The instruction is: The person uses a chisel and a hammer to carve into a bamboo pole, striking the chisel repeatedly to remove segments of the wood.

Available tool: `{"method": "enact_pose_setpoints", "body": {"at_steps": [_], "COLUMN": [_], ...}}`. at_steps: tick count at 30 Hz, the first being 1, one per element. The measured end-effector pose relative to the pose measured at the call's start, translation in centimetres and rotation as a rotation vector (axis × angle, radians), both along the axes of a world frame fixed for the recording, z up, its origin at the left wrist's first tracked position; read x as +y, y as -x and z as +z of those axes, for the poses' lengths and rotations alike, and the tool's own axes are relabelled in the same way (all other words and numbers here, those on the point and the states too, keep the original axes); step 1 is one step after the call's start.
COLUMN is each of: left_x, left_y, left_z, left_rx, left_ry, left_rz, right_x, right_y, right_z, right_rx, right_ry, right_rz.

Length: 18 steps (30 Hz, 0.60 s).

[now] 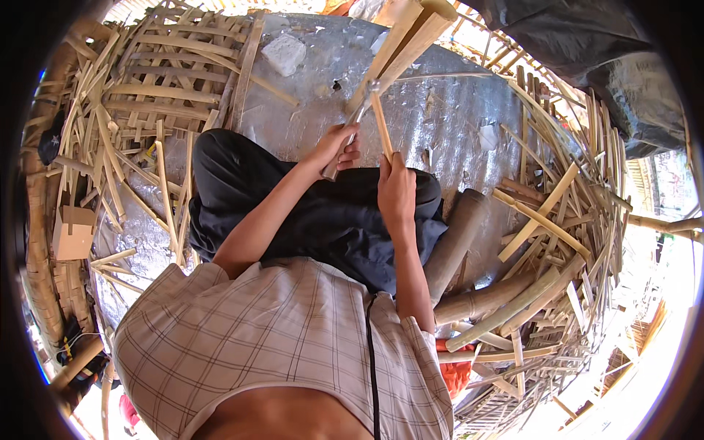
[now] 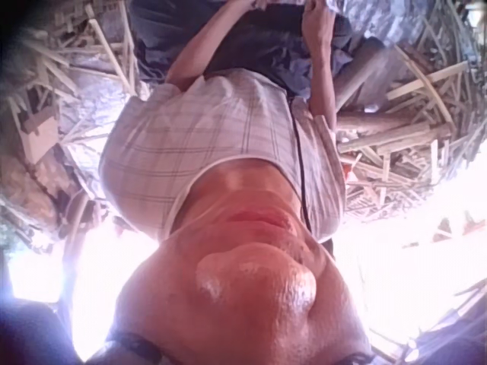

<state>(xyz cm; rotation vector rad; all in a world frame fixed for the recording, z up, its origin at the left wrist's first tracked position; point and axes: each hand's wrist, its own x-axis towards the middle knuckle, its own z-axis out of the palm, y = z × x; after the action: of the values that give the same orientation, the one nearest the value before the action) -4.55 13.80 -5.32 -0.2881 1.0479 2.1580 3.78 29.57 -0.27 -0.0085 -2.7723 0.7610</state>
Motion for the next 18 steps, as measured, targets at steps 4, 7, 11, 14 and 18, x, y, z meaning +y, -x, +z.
{"method": "enact_pose_setpoints", "body": {"at_steps": [4, 7, 11, 14, 18], "left_x": [-0.9, -1.1, -0.5, -0.8, 0.1], "left_y": [-0.1, 0.3, 0.2, -0.7, -1.1], "left_z": [-1.9, -2.1, -1.8, -2.8, -2.7], "left_rx": [0.025, 0.020, 0.014, 0.060, 0.035], "left_ry": [-0.116, -0.143, -0.007, 0.065, -0.034], "left_rz": [-0.050, -0.028, -0.014, -0.097, -0.067], "right_x": [-0.4, -1.9, 0.3, -0.2, -1.5], "right_y": [-0.1, 0.0, 0.1, 0.1, 0.4], "right_z": [5.3, 6.1, -2.3, 0.5, 6.1], "right_rx": [-0.006, 0.111, -0.125, -0.138, 0.079], "right_ry": [0.222, 0.483, 0.088, 0.170, 0.462], "right_rz": [-0.146, -0.279, -0.016, -0.040, -0.258]}}
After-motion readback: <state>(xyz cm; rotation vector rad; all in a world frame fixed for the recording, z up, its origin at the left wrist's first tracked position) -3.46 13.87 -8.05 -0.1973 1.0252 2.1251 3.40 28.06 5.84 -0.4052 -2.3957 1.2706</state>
